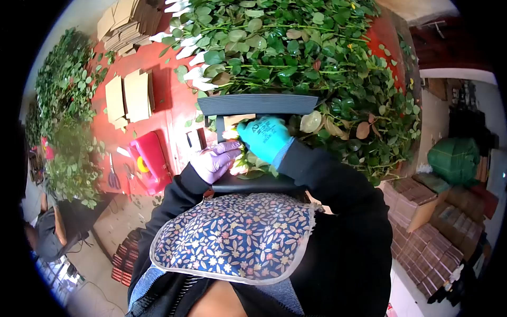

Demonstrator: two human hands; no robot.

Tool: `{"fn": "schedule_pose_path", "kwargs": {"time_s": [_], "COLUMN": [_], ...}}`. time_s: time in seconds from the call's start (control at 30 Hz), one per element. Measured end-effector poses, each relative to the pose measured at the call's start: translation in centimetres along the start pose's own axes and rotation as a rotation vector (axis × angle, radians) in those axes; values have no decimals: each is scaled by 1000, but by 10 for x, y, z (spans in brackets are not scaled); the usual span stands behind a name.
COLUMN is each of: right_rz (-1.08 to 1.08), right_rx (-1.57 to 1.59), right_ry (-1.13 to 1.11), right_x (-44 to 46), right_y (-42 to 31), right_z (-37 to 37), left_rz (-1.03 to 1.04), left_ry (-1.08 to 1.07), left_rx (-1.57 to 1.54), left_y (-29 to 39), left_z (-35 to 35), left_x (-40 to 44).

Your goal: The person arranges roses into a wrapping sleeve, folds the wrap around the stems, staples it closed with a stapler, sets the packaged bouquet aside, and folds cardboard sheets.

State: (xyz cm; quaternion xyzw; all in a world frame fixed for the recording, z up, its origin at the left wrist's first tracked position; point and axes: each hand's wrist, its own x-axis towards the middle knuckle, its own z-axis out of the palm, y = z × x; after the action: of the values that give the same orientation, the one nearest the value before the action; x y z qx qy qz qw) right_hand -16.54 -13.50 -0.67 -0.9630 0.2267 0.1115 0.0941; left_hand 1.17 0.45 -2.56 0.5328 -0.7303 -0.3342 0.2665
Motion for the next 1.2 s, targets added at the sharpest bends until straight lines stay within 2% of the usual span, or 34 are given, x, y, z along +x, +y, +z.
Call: {"fn": "schedule_pose_path", "kwargs": {"time_s": [0.03,0.1,0.17,0.23,0.33,0.4,0.43,0.53,0.63,0.67,0.77,0.8,0.87,0.97,1.0,1.03,1.07,1.1,1.17,1.2], "right_rz": [-68,15,-74,-110,-83,-60,-60,-48,-42,-33,-122,-103,-190,-204,-142,-77,-78,29,74,78], "right_rx": [14,25,1,-16,-29,-7,-4,44,81,222,215,230,135,72,239,408,253,210,270,270], "right_ry": [26,-4,104,104,110,69,67,39,20,-29,-223,-360,-300,-232,-257,-281,-22,123,263,270], "right_x": [0,-1,-1,-2,-3,-4,-4,-3,-11,-16,-31,-34,-39,-40,-38,-36,-37,-35,-28,-25], "right_y": [-1,1,9,9,7,7,7,7,10,13,12,10,8,8,12,14,15,12,13,13], "right_z": [1,4,14,19,18,12,10,10,-17,-34,-70,-64,-30,-33,-37,-43,-53,-61,-45,-36], "left_rz": [24,12,-10,-11,21,98,96,-39,-73,-85,-29,-13,7,-17,101,105,56,47,30,1], "left_ry": [20,13,-6,-16,5,46,44,84,70,72,113,129,132,140,227,224,178,187,207,163], "left_rx": [-32,-31,6,-1,-92,-346,-348,-18,37,30,61,16,-106,-154,-18,-12,-185,-236,-338,-153], "left_y": [-3,-2,2,1,-10,-16,-13,-1,3,2,0,-2,-11,-13,-11,-13,-16,-14,-11,-8], "left_z": [3,4,0,0,-1,-9,-10,-1,-1,1,3,5,13,18,14,14,15,15,16,10], "left_x": [0,-2,0,1,7,15,16,14,14,13,14,14,14,15,19,18,14,13,11,11]}}
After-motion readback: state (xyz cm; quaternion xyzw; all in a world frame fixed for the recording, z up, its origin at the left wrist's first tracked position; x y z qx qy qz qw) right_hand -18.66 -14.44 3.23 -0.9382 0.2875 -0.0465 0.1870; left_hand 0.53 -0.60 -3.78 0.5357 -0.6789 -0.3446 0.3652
